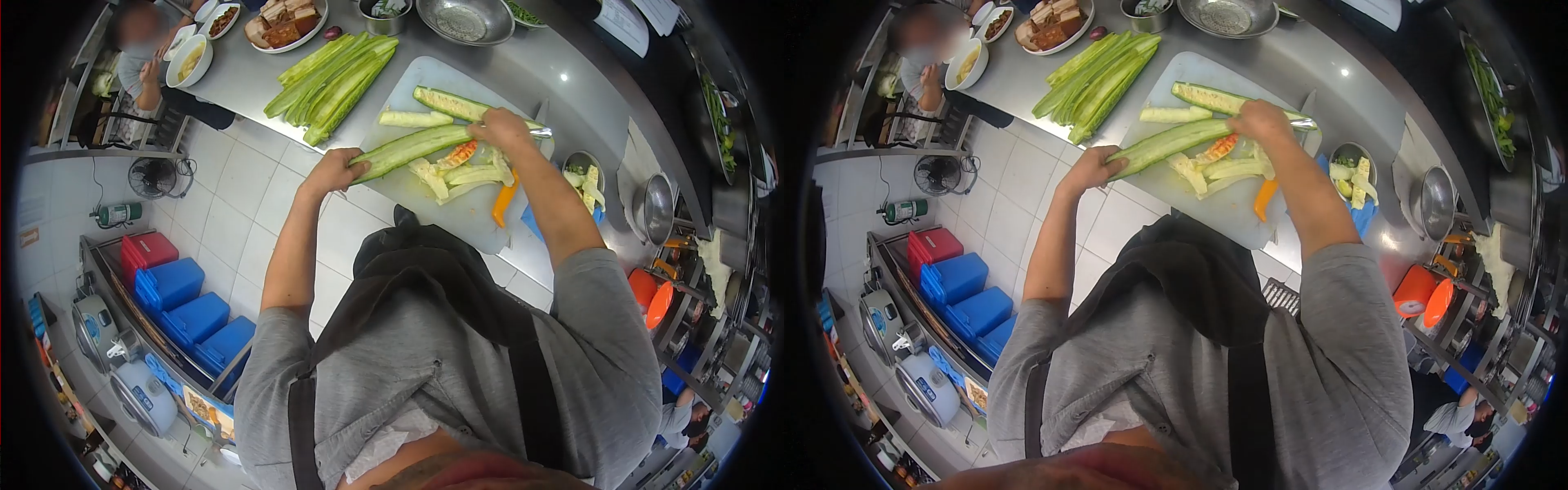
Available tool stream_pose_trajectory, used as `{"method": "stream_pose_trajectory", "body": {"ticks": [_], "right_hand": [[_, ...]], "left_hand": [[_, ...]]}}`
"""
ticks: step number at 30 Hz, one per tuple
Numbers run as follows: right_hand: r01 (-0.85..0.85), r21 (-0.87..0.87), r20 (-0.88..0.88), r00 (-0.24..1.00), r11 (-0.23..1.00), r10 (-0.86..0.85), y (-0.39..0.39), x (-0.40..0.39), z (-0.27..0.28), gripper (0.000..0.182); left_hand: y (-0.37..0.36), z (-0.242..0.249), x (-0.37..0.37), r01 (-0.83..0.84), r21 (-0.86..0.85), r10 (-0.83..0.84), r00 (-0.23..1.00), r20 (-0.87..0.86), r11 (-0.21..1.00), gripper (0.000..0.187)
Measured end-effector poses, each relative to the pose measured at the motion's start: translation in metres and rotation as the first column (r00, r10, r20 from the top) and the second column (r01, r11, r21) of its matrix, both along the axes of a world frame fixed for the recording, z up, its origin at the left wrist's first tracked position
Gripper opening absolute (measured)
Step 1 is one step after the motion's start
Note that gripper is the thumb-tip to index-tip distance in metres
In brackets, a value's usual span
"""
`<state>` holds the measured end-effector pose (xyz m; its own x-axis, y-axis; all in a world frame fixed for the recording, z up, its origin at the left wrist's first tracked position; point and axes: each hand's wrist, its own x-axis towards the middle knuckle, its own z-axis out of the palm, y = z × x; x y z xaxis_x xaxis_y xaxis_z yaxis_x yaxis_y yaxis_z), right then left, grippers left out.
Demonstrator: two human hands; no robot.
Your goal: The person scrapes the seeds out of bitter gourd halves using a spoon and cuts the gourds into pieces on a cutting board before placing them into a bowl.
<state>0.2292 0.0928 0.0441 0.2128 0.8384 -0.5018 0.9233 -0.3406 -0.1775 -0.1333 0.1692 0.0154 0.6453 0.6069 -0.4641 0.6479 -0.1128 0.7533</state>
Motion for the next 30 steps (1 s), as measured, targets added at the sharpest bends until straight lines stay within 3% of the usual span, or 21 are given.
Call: {"method": "stream_pose_trajectory", "body": {"ticks": [2, 3, 7, 9, 10, 12, 13, 14, 16, 20, 22, 23, 24, 26, 30], "right_hand": [[-0.022, 0.067, 0.086, 0.996, 0.998, 0.016, -0.014, 0.027, -0.014, 0.049], [-0.058, 0.124, 0.164, 0.986, 0.991, 0.038, -0.020, 0.036, -0.021, 0.053], [0.013, 0.233, 0.045, 0.999, 0.972, -0.024, -0.042, 0.038, -0.017, 0.059], [0.237, 0.265, -0.156, 0.967, 0.935, -0.201, -0.051, 0.028, -0.007, 0.060], [0.232, 0.275, -0.161, 0.968, 0.933, -0.194, -0.058, 0.025, -0.019, 0.060], [0.454, 0.412, -0.521, 0.829, 0.790, -0.204, -0.072, 0.020, -0.058, 0.063], [0.550, 0.281, -0.602, 0.739, 0.787, -0.301, -0.077, 0.003, -0.042, 0.061], [0.534, 0.287, -0.607, 0.743, 0.795, -0.281, -0.078, -0.010, -0.048, 0.061], [0.546, 0.296, -0.727, 0.661, 0.784, -0.186, -0.080, -0.033, -0.064, 0.055], [0.599, 0.368, -0.842, 0.539, 0.711, -0.019, -0.067, -0.092, -0.039, 0.051], [0.623, 0.360, -0.874, 0.485, 0.695, 0.018, -0.058, -0.108, -0.009, 0.050], [0.600, 0.180, -0.864, 0.476, 0.779, -0.167, -0.059, -0.112, 0.019, 0.043], [0.596, 0.189, -0.864, 0.478, 0.781, -0.156, -0.058, -0.112, 0.018, 0.043], [0.522, 0.329, -0.785, 0.614, 0.787, -0.080, -0.053, -0.110, 0.006, 0.030], [0.485, 0.388, -0.780, 0.626, 0.784, -0.001, -0.068, -0.093, -0.011, 0.040]], "left_hand": [[-0.001, 0.003, 0.000, -0.007, 0.025, 0.006, 0.999, 0.035, 1.000, 0.033], [-0.003, 0.016, -0.001, -0.085, -0.063, 0.086, 0.996, 0.003, 0.994, 0.032], [-0.010, 0.029, -0.023, -0.112, -0.018, 0.113, 0.991, 0.075, 0.994, 0.033], [-0.015, 0.040, -0.024, -0.203, -0.173, 0.224, 0.969, 0.108, 0.964, 0.034], [-0.017, 0.042, -0.021, -0.209, -0.161, 0.228, 0.968, 0.108, 0.965, 0.034], [-0.027, 0.044, -0.005, -0.296, -0.304, 0.383, 0.879, 0.286, 0.906, 0.036], [-0.036, 0.045, 0.009, -0.358, -0.372, 0.484, 0.806, 0.341, 0.857, 0.036], [-0.043, 0.045, 0.027, -0.407, -0.441, 0.579, 0.717, 0.388, 0.800, 0.038], [-0.044, 0.037, 0.056, -0.317, -0.578, 0.639, 0.566, 0.521, 0.752, 0.042], [-0.032, 0.030, 0.097, -0.185, -0.585, 0.584, 0.520, 0.623, 0.790, 0.041], [-0.030, 0.025, 0.113, -0.207, -0.653, 0.666, 0.437, 0.604, 0.728, 0.037], [-0.032, 0.033, 0.116, -0.183, -0.682, 0.677, 0.447, 0.584, 0.709, 0.040], [-0.032, 0.032, 0.120, -0.185, -0.675, 0.674, 0.443, 0.591, 0.714, 0.040], [-0.031, 0.017, 0.131, -0.321, -0.593, 0.673, 0.409, 0.617, 0.738, 0.041], [-0.018, -0.003, 0.128, -0.550, -0.422, 0.676, 0.423, 0.603, 0.721, 0.044]]}}
